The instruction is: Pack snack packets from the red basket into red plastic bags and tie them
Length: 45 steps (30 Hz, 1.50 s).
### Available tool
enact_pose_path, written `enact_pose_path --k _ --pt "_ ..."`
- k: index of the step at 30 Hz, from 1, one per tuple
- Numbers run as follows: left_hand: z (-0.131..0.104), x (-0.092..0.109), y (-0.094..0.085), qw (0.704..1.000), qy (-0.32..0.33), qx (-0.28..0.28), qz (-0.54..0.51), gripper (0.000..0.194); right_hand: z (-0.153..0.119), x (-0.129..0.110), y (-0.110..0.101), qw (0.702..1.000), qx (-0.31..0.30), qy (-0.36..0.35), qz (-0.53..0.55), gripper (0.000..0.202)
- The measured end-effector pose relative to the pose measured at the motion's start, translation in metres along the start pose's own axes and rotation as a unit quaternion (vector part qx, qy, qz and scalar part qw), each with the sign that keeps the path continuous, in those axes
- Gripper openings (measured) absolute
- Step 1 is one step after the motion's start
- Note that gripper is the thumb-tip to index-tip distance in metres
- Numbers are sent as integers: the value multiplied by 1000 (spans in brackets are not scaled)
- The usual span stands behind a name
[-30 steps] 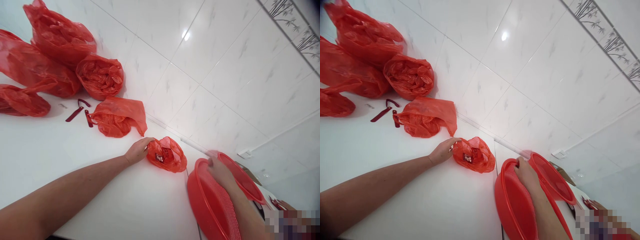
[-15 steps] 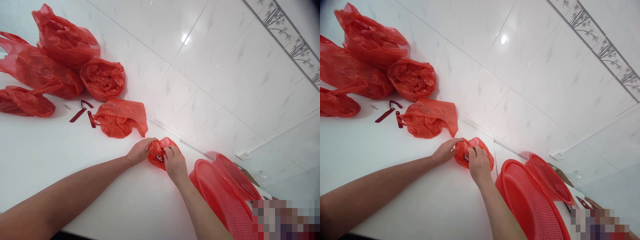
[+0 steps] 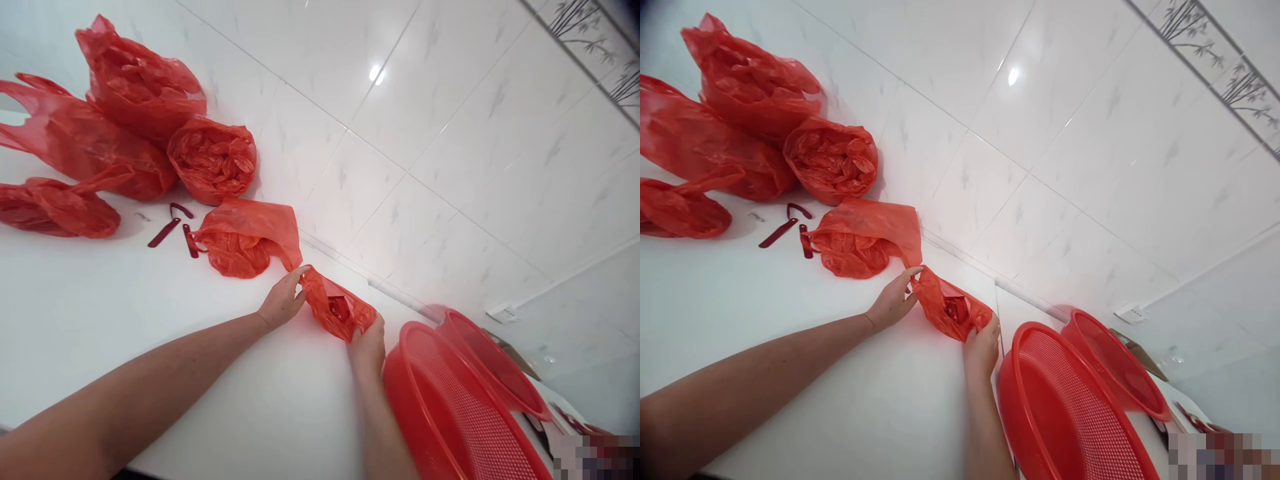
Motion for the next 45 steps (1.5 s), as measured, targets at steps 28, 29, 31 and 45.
enact_pose_path --k 28,29,31,45 --pt "11 -16 14 968 -151 -39 -195 33 1 4 7 833 -61 -26 549 51" --pt "14 -15 6 970 -157 -17 -187 33 1 8 6 821 -58 -10 568 50" --pt "19 -16 -9 965 -178 43 -187 36 2 18 3 793 -46 16 608 47" --pt "82 31 11 884 -169 49 -434 33 12 25 22 624 -130 39 770 42"
Point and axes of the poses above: each hand's wrist, its own z-axis towards the middle knuckle, its own y-axis out of the palm, x = y × z, the point moved 8 cm from there along z, towards the middle knuckle, and after that the axes turned 10 degrees about -x, right-handed, at the moved point
